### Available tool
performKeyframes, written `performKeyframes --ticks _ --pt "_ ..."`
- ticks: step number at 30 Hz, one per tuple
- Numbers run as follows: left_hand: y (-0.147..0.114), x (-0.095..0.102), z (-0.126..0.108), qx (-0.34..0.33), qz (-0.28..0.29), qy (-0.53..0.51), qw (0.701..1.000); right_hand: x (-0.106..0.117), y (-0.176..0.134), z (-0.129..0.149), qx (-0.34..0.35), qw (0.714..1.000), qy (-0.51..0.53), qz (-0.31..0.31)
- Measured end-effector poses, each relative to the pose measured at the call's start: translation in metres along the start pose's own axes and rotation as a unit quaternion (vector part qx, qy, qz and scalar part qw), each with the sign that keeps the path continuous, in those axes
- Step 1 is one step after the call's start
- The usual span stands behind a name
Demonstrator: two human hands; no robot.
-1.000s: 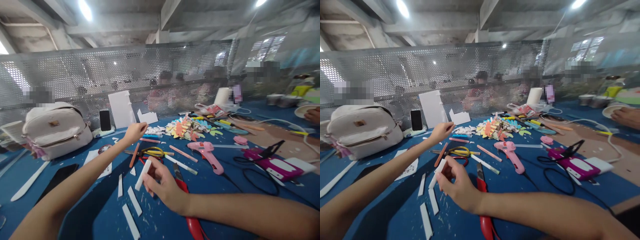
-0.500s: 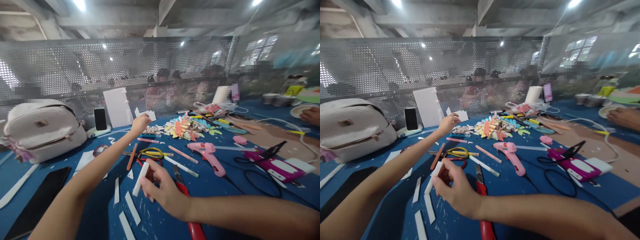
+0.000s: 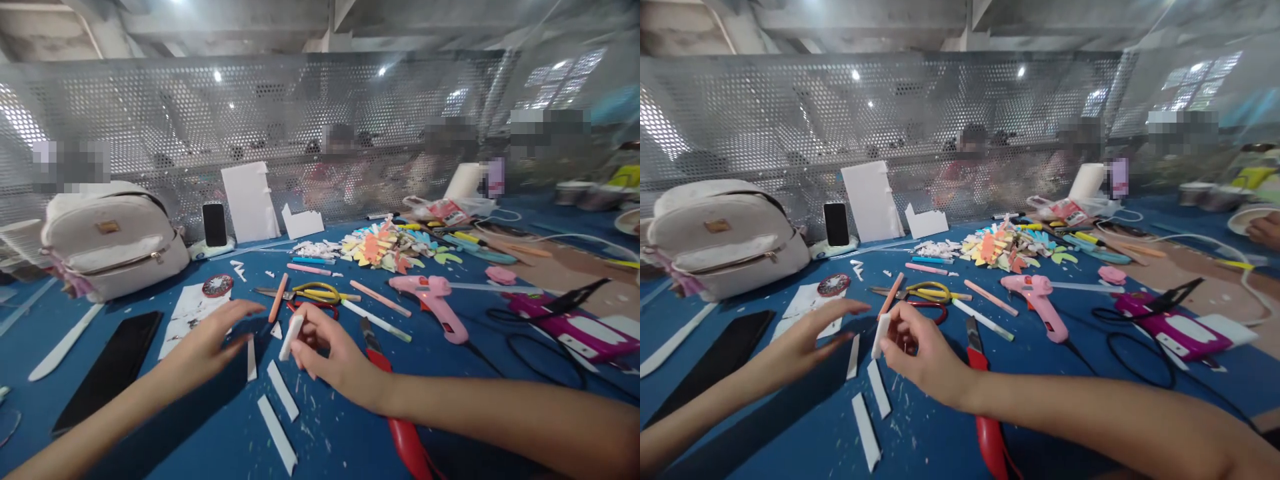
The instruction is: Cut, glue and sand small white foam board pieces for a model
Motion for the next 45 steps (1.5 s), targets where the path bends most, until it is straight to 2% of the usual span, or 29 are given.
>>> performKeyframes --ticks 4,6,8,9,10,12,13,14,15,20,23,26,30,33,36,41,45 --pt "-0.036 -0.017 0.011 0.053 0.023 -0.009 0.998 -0.01 -0.003 0.005 0.032 0.994 -0.092 0.045" --pt "-0.041 -0.024 0.015 0.068 0.025 -0.013 0.997 -0.015 -0.007 0.008 0.061 0.987 -0.132 0.069" --pt "-0.042 -0.027 0.017 0.081 0.019 -0.015 0.996 -0.022 -0.012 0.018 0.132 0.969 -0.188 0.095" --pt "-0.042 -0.027 0.017 0.087 0.015 -0.016 0.996 -0.027 -0.017 0.025 0.194 0.946 -0.239 0.101" --pt "-0.043 -0.026 0.017 0.091 0.011 -0.016 0.996 -0.032 -0.023 0.033 0.27 0.91 -0.3 0.099" --pt "-0.047 -0.022 0.014 0.096 0.006 -0.018 0.995 -0.047 -0.04 0.045 0.419 0.802 -0.416 0.085" --pt "-0.051 -0.02 0.012 0.097 0.005 -0.02 0.995 -0.054 -0.046 0.046 0.47 0.755 -0.449 0.084" --pt "-0.055 -0.018 0.008 0.096 0.005 -0.022 0.995 -0.059 -0.05 0.046 0.499 0.729 -0.46 0.093" --pt "-0.06 -0.016 0.005 0.095 0.005 -0.021 0.995 -0.064 -0.052 0.045 0.516 0.716 -0.458 0.112" --pt "-0.082 -0.015 -0.018 0.064 0.024 0.035 0.997 -0.073 -0.048 0.039 0.54 0.694 -0.434 0.198" --pt "-0.088 -0.016 -0.032 -0.007 0.019 0.068 0.997 -0.067 -0.042 0.039 0.501 0.708 -0.44 0.234" --pt "-0.088 -0.02 -0.041 -0.065 0.018 0.098 0.993 -0.058 -0.031 0.032 0.378 0.754 -0.474 0.254" --pt "-0.084 -0.025 -0.043 -0.081 0.018 0.133 0.988 -0.05 -0.023 0.021 0.231 0.809 -0.464 0.279" --pt "-0.082 -0.024 -0.045 -0.091 -0.003 0.155 0.984 -0.051 -0.021 0.011 0.153 0.828 -0.441 0.313" --pt "-0.083 -0.024 -0.047 -0.093 -0.002 0.171 0.981 -0.053 -0.021 0.004 0.136 0.835 -0.429 0.318" --pt "-0.088 -0.027 -0.055 -0.076 0.019 0.162 0.984 -0.048 -0.021 -0.001 0.138 0.87 -0.382 0.28" --pt "-0.091 -0.032 -0.055 -0.073 0.026 0.151 0.985 -0.045 -0.022 -0.004 0.13 0.884 -0.365 0.261"
Point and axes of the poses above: each hand's wrist, its own y-axis towards the middle knuckle, its own x-axis out of the back of the hand, z = x × y, the point moved 7 cm from there along y, towards the middle knuckle, and after that the axes turned 4 degrees about -x, right-handed, at the moved point
